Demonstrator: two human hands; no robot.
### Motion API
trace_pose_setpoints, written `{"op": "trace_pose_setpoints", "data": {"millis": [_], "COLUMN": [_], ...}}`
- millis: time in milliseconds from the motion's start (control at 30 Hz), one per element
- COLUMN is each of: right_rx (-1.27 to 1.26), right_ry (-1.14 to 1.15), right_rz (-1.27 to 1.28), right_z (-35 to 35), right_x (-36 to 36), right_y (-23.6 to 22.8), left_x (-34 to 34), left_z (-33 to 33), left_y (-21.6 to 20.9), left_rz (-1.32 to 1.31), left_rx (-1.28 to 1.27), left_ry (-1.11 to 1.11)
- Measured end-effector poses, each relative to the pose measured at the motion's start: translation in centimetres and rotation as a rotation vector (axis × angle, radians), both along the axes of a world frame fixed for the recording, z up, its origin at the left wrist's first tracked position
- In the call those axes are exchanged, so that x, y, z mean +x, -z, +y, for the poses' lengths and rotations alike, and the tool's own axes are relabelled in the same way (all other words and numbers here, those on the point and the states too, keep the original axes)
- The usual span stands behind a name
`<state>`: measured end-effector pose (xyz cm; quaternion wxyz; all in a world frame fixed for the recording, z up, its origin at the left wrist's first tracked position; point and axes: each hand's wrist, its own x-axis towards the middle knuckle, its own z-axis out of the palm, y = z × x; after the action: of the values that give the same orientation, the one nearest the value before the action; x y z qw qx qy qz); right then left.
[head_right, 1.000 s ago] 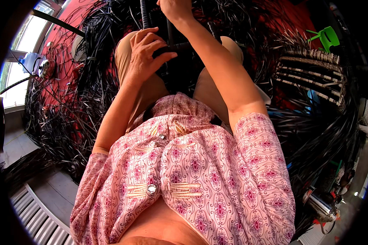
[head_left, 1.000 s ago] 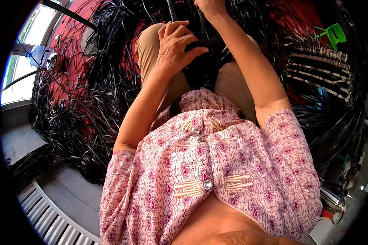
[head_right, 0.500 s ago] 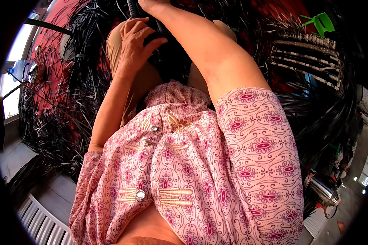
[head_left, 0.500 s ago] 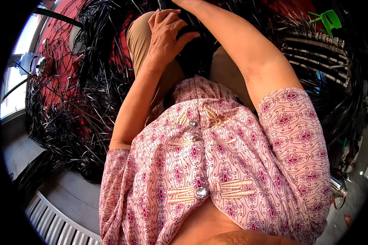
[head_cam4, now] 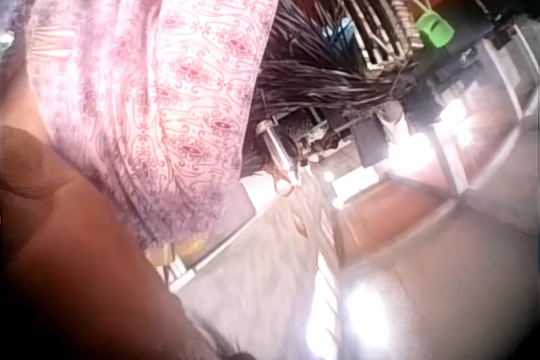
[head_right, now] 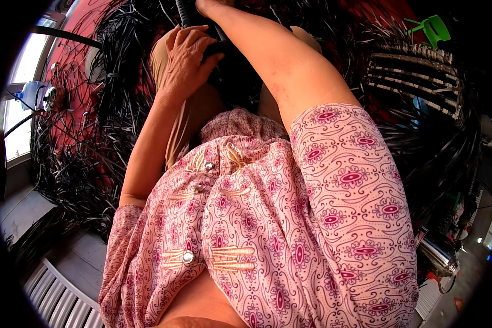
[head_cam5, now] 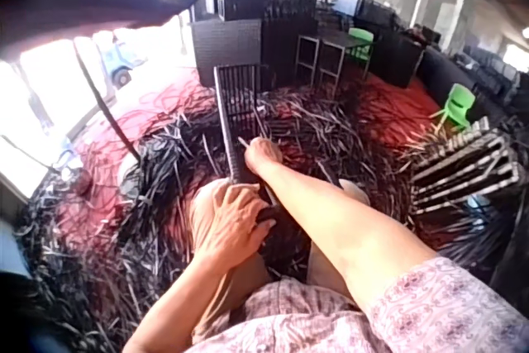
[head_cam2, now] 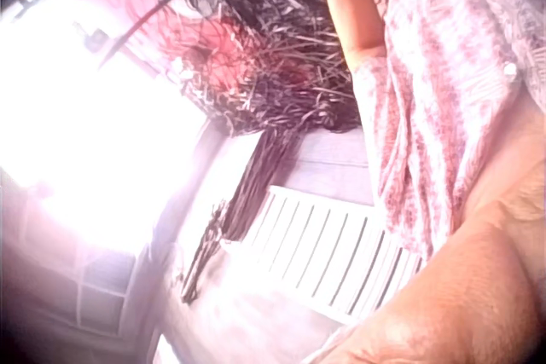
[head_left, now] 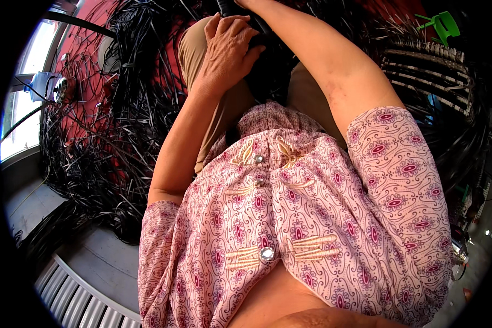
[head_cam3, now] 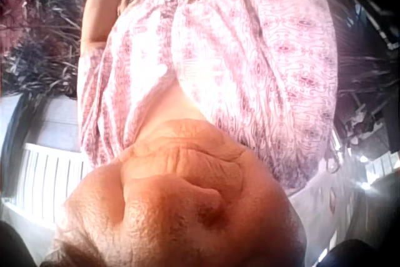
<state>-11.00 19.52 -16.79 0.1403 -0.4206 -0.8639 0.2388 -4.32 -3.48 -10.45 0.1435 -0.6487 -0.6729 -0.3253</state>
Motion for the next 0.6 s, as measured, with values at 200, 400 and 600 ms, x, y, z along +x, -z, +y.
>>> {"op": "trace_pose_setpoints", "data": {"millis": [200, 400, 600], "right_rx": [-0.121, -0.209, -0.451], "right_ry": [0.03, -0.353, -0.325], "right_rz": [-0.029, -0.123, -0.055], "right_z": [0.3, 2.9, 0.2], "right_x": [-0.6, -1.9, -1.7], "right_y": [-0.3, 0.3, 0.0], "left_x": [0.8, 0.5, 0.2], "left_z": [0.0, 1.3, 0.8], "left_y": [-1.9, -3.2, -3.1], "left_rz": [0.065, 0.149, 0.07], "left_rx": [-0.077, -0.073, -0.16], "left_ry": [0.054, 0.192, 0.199]}}
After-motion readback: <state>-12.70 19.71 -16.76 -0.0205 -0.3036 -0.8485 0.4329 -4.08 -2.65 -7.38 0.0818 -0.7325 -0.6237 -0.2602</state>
